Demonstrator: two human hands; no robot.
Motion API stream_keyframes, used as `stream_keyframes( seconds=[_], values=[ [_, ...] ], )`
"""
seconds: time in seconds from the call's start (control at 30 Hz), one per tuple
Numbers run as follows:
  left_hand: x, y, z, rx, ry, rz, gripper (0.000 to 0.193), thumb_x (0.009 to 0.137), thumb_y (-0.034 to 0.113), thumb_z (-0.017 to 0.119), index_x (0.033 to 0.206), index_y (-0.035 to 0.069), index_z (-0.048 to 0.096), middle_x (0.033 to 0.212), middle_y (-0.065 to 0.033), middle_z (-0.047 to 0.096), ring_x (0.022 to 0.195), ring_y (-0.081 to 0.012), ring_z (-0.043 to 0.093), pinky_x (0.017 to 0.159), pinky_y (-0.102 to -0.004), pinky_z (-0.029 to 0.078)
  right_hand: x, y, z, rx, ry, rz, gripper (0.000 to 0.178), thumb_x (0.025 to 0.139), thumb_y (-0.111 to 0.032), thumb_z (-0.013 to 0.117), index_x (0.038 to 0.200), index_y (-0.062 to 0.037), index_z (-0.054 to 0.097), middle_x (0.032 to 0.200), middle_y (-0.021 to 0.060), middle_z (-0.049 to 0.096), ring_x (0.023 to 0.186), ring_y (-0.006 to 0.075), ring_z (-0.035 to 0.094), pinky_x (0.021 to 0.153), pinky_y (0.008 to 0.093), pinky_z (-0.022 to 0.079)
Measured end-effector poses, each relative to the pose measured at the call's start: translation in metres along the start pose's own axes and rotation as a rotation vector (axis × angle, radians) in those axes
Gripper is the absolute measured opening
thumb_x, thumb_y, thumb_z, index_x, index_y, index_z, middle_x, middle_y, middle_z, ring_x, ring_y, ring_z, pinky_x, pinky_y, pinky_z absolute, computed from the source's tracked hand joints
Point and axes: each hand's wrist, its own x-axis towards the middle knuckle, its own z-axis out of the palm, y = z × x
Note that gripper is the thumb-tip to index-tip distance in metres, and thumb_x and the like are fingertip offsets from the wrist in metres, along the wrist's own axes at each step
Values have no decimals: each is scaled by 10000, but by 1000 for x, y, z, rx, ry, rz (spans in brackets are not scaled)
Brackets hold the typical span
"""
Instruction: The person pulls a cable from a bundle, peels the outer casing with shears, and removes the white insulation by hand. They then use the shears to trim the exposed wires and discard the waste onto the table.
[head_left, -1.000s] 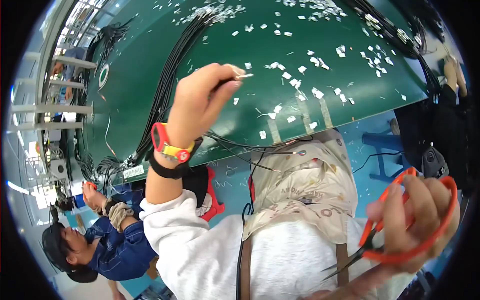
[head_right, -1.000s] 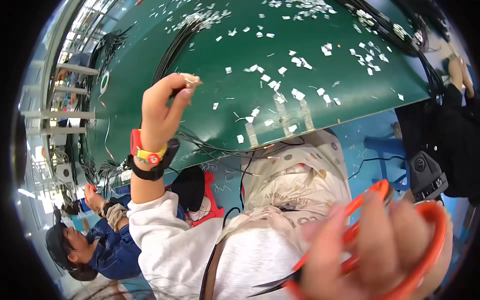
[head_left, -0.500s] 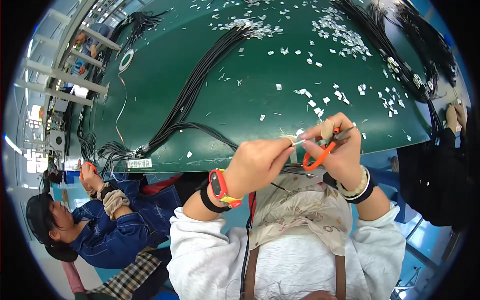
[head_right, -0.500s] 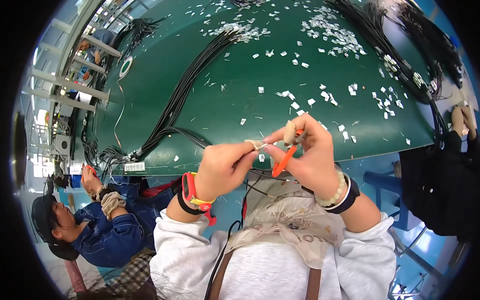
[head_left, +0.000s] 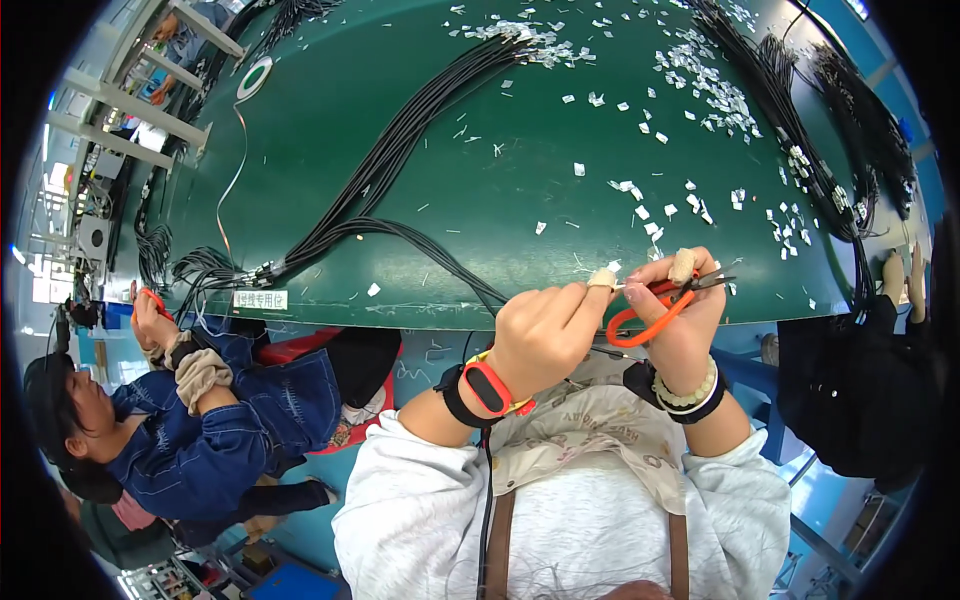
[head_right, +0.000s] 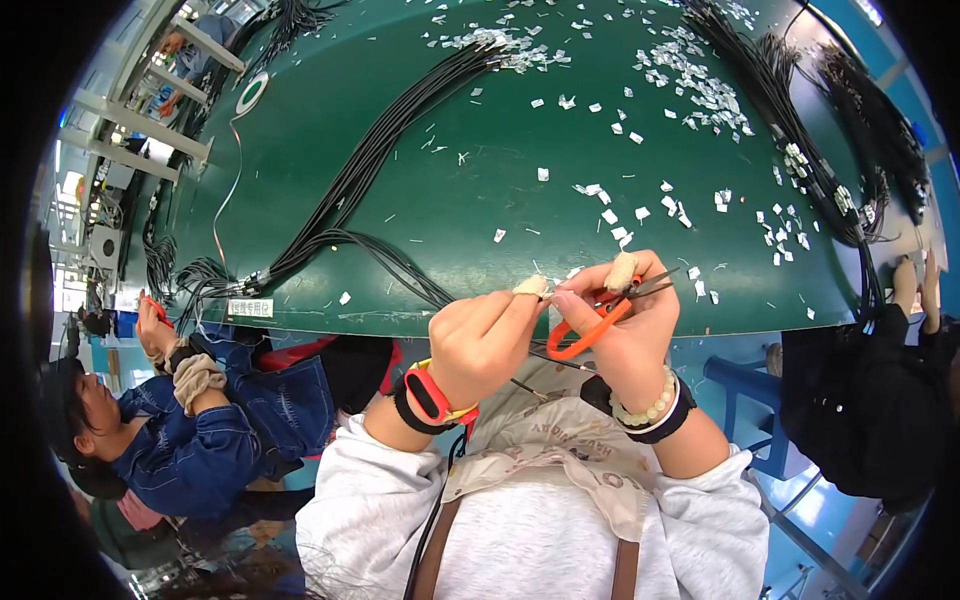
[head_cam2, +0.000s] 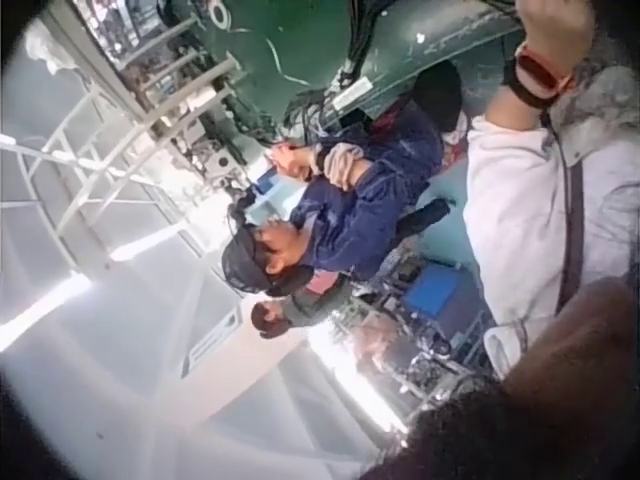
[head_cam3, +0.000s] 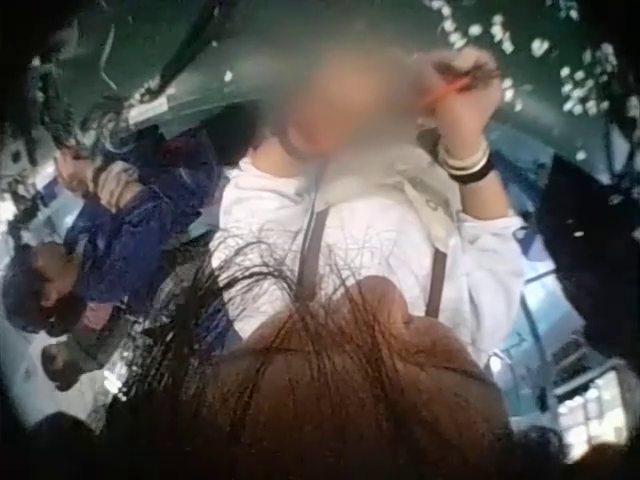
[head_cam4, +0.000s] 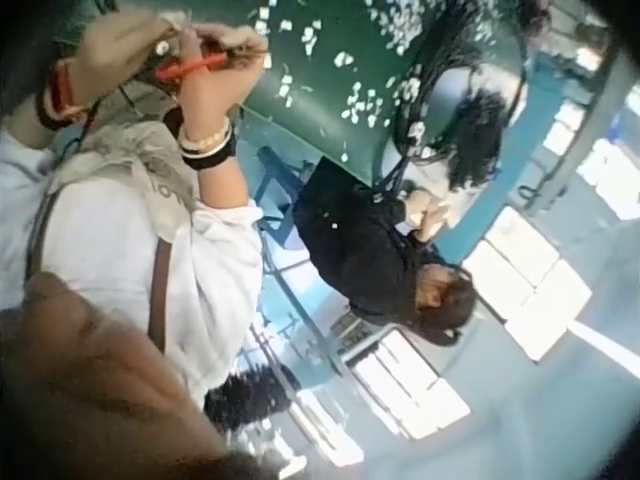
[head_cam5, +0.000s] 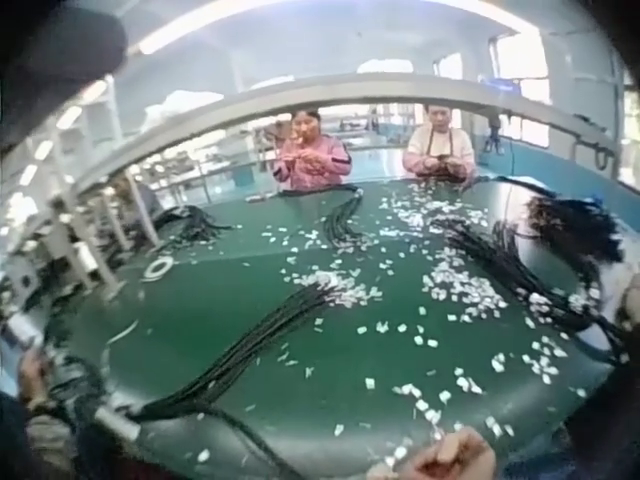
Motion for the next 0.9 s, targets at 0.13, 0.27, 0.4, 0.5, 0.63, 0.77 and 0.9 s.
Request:
stream_keyframes(
  seconds=[0.13, 0.27, 0.4, 0.5, 0.63, 0.77, 0.9],
  values=[
    [-1, -3, 5, -265, 87, -125, 125, 696, 15, 650, 814, 15, 609, 586, -68, 528, 441, -178, 515, 383, -254, 382, 1, 6, -6, -84, -92, -95, 351, 689, 98, 633, 812, -71, 351, 766, 113, 594, 754, 174, 582, 701, 288, 475],
    [2, -7, -5, -477, -29, -208, 118, 722, 7, 632, 838, 1, 614, 574, -64, 535, 447, -145, 520, 388, -239, 392, 7, 4, -7, -204, -161, -243, 343, 687, 98, 633, 806, -66, 356, 752, 113, 597, 762, 192, 586, 704, 294, 478],
    [6, -8, -12, -697, -85, -362, 87, 773, 8, 592, 853, -21, 613, 570, -42, 549, 433, -87, 499, 386, -221, 388, 8, 2, -11, -404, -312, -436, 342, 684, 89, 645, 800, -63, 361, 738, 107, 601, 769, 211, 589, 721, 300, 475],
    [9, -12, -21, -910, -295, -546, 106, 827, 59, 542, 877, -24, 586, 574, -64, 569, 445, -111, 531, 409, -213, 393, 13, 2, -10, -361, -319, -430, 324, 668, 70, 673, 790, -49, 397, 780, 101, 623, 794, 197, 604, 731, 300, 474],
    [8, -17, -23, -1209, -350, -766, 155, 876, 105, 518, 919, -20, 598, 568, 1, 543, 413, -25, 438, 381, -172, 344, 26, -5, -8, -308, -300, -274, 405, 643, -50, 741, 909, -19, 438, 854, 108, 625, 860, 200, 599, 751, 299, 463],
    [14, -21, -29, -1352, -406, -817, 195, 899, 139, 485, 937, -23, 588, 557, 11, 523, 411, -17, 419, 381, -158, 323, 32, -27, -16, -488, -483, -217, 726, 573, -246, 805, 1111, 14, 393, 900, 128, 608, 897, 225, 583, 742, 309, 460],
    [20, -12, -33, -1370, -481, -819, 203, 909, 132, 458, 924, -21, 590, 547, 20, 504, 408, -9, 400, 377, -159, 310, 27, -44, -21, -786, -787, -138, 1027, 485, -412, 820, 1238, 45, 291, 878, 145, 594, 846, 268, 583, 707, 328, 462]
  ],
)
